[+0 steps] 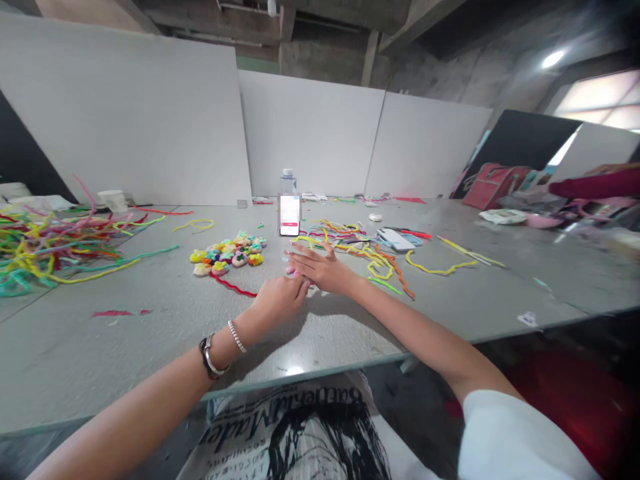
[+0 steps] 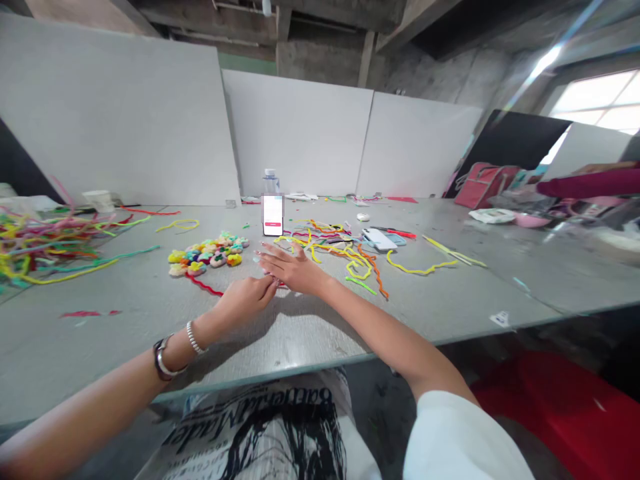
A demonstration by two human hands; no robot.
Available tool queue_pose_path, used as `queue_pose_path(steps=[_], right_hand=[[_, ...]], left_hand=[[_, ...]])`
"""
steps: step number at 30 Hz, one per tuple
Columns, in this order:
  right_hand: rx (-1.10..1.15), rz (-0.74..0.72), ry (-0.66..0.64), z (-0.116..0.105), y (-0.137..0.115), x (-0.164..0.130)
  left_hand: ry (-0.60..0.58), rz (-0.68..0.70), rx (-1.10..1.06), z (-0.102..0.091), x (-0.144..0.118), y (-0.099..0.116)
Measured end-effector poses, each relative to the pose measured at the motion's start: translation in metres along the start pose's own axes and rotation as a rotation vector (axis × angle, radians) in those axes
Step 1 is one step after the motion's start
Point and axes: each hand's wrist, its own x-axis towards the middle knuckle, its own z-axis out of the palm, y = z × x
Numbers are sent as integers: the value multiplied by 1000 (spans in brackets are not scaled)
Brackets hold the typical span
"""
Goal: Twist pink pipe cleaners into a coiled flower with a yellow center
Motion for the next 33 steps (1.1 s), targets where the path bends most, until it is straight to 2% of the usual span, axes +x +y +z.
queue_pose_path(steps=[3,6,12,16,22,28,33], right_hand=[[-7,-19,62,-2,5,-3],[-20,-34,100,-5,8,-6],[-80,-28,212,-6,1,-6],[-211,-50,279,-6,-1,-6],[-255,-57,234,-7,10,-11],[-314,-73,269,-9,13,-9],[-257,-89,286,-9,15,-10]], left_hand=[[-84,28,269,-5,-1,8],[-110,81,357,-7,-2,13],[-67,52,302,-2,-4,12],[-51,54,276,-2,-5,12],[-52,115,293,-5,-4,12],[-63,104,303,-6,-4,13],[-58,108,313,-6,-3,14]])
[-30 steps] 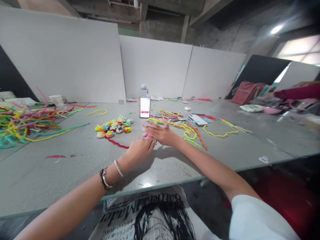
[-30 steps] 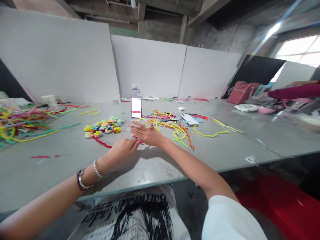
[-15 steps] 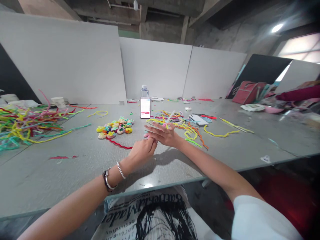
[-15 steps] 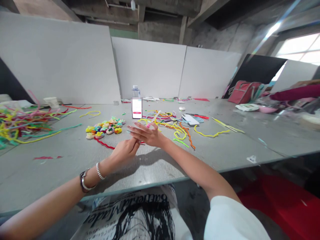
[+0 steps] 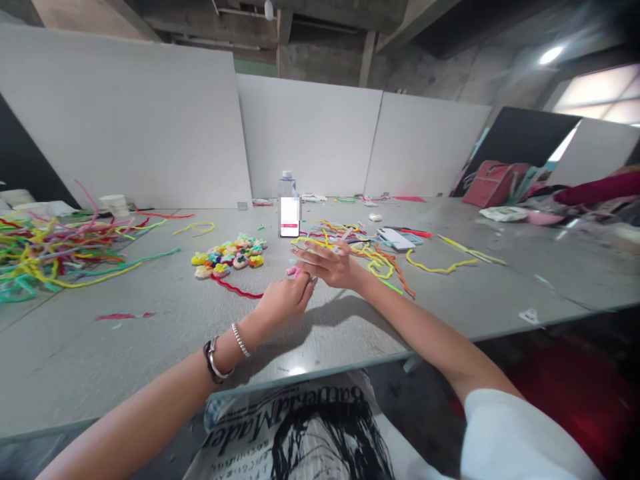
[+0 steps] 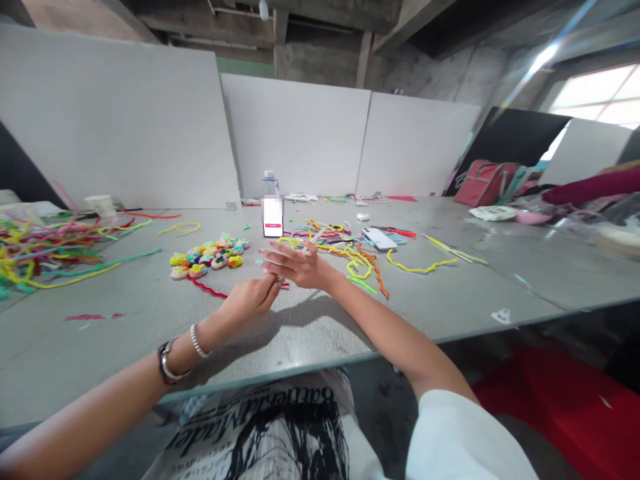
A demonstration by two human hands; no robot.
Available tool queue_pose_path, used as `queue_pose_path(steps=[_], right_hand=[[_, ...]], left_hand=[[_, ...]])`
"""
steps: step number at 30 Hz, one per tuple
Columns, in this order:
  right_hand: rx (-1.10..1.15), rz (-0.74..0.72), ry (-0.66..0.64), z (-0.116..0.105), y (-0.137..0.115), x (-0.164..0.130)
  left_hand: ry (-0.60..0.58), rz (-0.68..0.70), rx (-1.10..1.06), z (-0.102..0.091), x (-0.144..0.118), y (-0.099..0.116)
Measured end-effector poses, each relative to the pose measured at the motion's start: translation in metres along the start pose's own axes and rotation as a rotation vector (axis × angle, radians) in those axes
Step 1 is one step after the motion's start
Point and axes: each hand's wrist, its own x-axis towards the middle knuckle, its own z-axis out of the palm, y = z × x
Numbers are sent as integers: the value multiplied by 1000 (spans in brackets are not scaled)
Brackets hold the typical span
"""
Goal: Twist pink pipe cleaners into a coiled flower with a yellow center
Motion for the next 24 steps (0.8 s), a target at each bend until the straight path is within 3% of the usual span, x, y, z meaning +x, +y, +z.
queue_pose_path(steps=[10,24], right_hand=[[-5,1,-15,-4,2,2],[99,2,-191,2,8,-10]], left_hand=[[-36,-11,22,-5,0,4],[-78,-16,14,-5,0,6]])
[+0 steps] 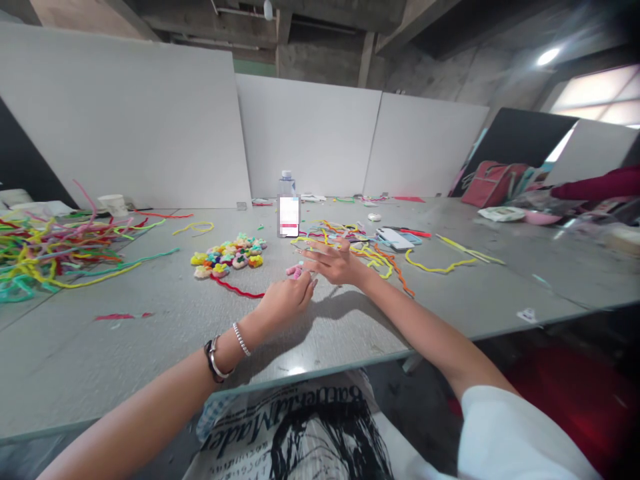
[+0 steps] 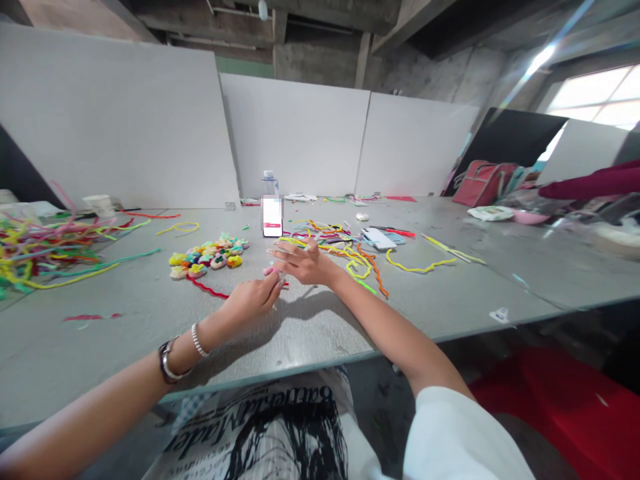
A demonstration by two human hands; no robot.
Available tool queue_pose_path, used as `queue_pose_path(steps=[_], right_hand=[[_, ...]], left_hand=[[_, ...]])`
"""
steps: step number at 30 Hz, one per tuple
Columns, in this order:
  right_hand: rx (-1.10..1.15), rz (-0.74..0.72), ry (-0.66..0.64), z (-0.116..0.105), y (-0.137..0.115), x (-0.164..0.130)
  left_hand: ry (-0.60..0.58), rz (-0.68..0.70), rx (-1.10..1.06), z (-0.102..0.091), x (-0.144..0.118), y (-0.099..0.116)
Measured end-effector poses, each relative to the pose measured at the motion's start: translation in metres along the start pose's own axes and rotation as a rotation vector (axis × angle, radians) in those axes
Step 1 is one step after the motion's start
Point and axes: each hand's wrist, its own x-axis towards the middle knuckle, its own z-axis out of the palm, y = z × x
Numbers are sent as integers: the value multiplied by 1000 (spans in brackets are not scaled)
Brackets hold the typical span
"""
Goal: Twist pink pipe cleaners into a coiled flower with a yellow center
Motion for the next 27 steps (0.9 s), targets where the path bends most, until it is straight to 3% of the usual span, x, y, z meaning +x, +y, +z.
queue_pose_path(steps=[15,27], right_hand=[[44,26,-5,8,9,-8],[65,184,-28,12,36,-26]], left_hand=[[10,27,35,5,1,-1],[-1,24,22,3,-3,2]])
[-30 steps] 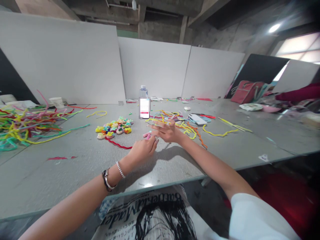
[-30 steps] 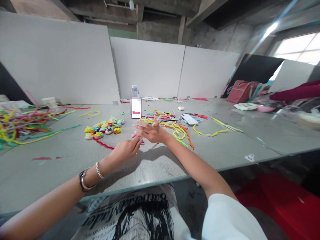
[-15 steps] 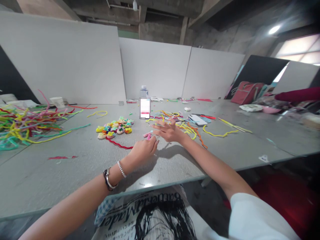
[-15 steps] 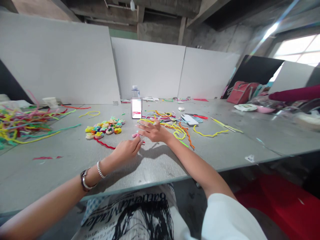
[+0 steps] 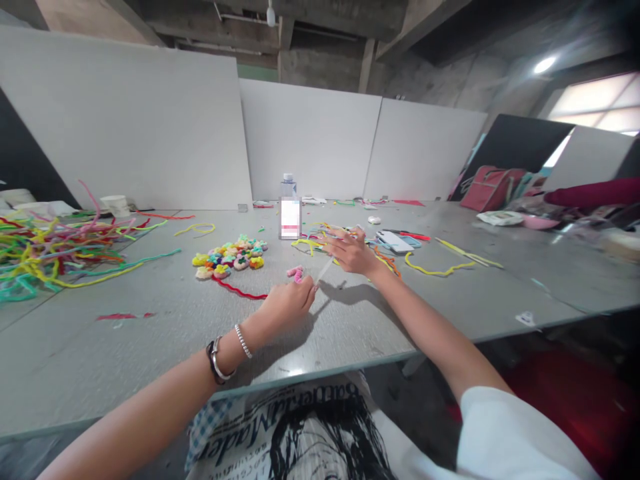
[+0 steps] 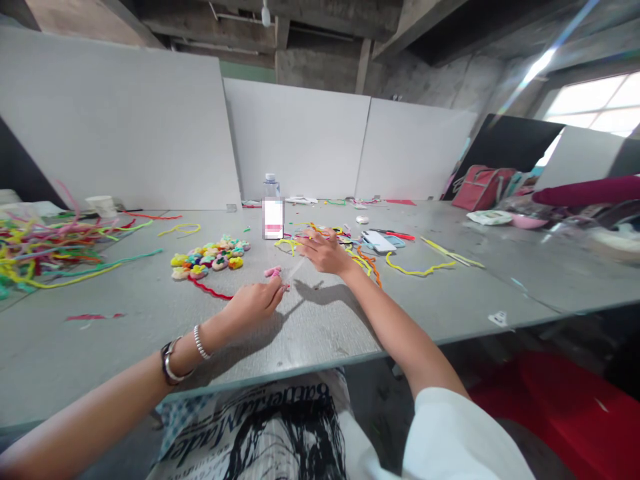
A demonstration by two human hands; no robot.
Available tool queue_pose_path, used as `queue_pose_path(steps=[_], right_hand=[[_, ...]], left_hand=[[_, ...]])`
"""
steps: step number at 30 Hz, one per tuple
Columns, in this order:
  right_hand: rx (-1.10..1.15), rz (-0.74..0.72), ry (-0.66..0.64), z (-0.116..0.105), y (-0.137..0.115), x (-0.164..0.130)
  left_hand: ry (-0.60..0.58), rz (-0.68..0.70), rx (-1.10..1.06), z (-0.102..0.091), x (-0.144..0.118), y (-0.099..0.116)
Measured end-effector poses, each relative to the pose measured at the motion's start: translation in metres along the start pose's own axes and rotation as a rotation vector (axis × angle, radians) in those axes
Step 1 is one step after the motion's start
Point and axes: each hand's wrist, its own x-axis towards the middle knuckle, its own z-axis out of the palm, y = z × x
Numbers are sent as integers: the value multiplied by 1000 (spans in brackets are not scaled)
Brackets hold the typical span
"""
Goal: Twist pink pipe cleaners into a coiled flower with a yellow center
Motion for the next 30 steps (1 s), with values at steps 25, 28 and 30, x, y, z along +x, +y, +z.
queue_pose_path(steps=[25,28,30], right_hand=[[261,149,-120,-1,-8,13],[286,26,-172,-7,-31,28],[294,-21,-197,-12,-36,33]], left_hand=[[-89,129,60,13,-3,-3],[-77,126,58,13,-3,-3],[-67,123,49,13,-2,-4]])
